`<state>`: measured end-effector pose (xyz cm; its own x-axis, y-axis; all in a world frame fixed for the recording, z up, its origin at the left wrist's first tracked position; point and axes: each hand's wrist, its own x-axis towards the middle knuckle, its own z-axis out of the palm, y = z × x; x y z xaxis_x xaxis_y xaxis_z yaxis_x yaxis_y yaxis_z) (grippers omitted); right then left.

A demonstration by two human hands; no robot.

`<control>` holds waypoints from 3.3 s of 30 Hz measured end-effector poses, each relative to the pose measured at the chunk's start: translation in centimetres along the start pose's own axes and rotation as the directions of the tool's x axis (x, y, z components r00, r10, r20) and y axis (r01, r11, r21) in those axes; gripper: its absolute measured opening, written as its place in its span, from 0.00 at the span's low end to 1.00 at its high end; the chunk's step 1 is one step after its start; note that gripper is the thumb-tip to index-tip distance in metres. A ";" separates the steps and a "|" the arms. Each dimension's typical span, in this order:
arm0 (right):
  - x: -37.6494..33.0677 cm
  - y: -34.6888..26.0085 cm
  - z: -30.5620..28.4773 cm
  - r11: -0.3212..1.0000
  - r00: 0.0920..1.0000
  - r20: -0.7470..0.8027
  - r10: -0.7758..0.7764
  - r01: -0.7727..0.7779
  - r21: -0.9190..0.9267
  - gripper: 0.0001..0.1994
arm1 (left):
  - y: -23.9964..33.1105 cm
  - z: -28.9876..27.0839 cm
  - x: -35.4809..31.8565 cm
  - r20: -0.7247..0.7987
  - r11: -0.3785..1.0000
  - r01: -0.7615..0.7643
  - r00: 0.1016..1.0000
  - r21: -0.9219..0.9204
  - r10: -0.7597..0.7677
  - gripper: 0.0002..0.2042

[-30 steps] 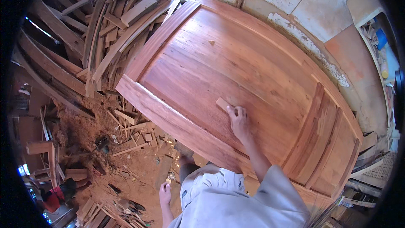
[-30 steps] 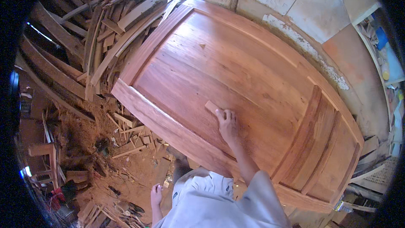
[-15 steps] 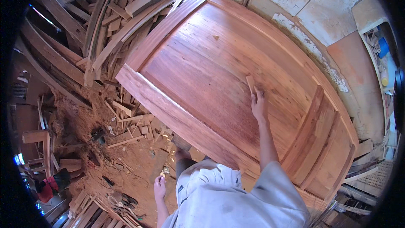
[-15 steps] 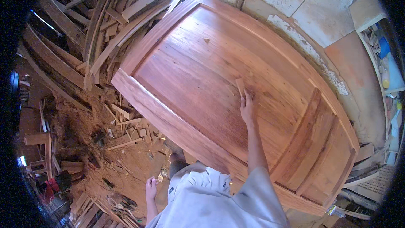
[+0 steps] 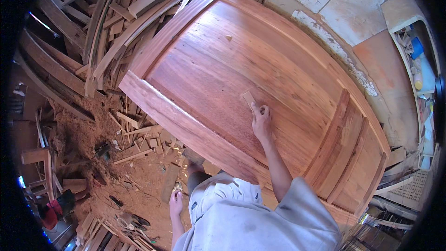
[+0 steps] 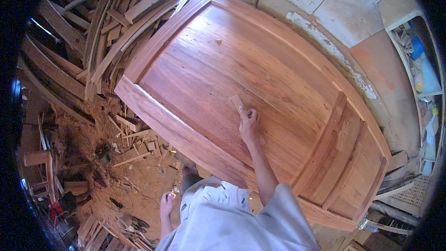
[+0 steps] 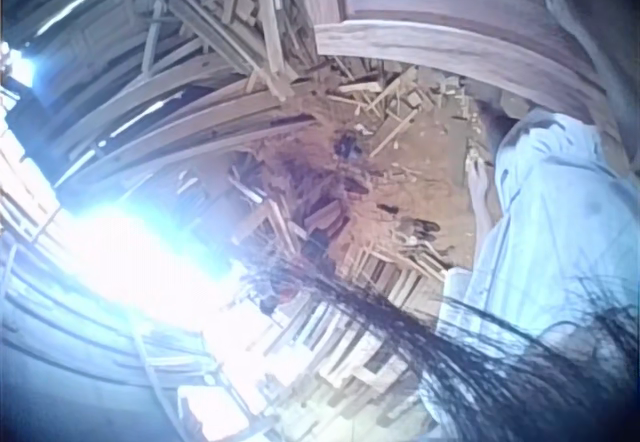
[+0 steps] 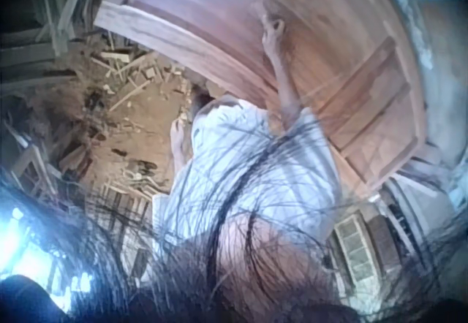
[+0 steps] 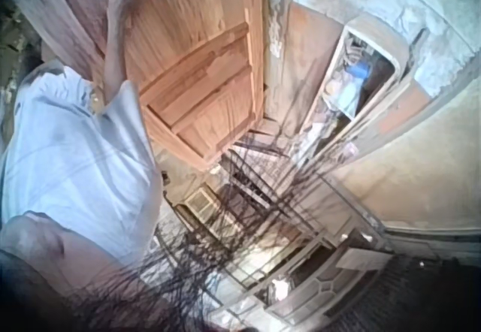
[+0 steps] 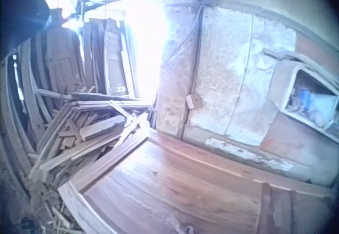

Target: The person rubs the surface of a wood door panel by hand, applies adhesive from a tube to various points on the panel surface, and then wipes the adhesive across the wood using a small cloth.

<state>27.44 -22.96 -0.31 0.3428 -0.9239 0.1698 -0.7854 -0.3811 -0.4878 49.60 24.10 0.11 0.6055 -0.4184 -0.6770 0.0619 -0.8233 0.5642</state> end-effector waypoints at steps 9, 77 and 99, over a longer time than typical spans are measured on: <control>-3.7 -4.2 -1.9 0.969 0.973 0.145 -0.179 0.200 -0.144 0.24 | -0.4 -1.3 -0.1 -0.063 0.989 0.058 0.996 -0.139 -0.068 0.18; 5.0 6.8 -4.3 0.966 0.984 -0.106 0.140 -0.159 -0.204 0.21 | -2.9 0.5 -1.0 0.003 0.987 0.151 0.988 -0.052 -0.151 0.18; 14.7 4.4 1.6 0.961 0.965 -0.126 0.231 -0.247 -0.126 0.25 | 3.2 -1.2 4.7 0.052 1.000 0.022 0.998 -0.009 -0.022 0.17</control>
<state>29.83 -38.19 -1.35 0.0840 -0.9837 0.1589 -0.9043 -0.1422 -0.4025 53.66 19.92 -0.68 0.5617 -0.4197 -0.7130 0.0830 -0.8289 0.5533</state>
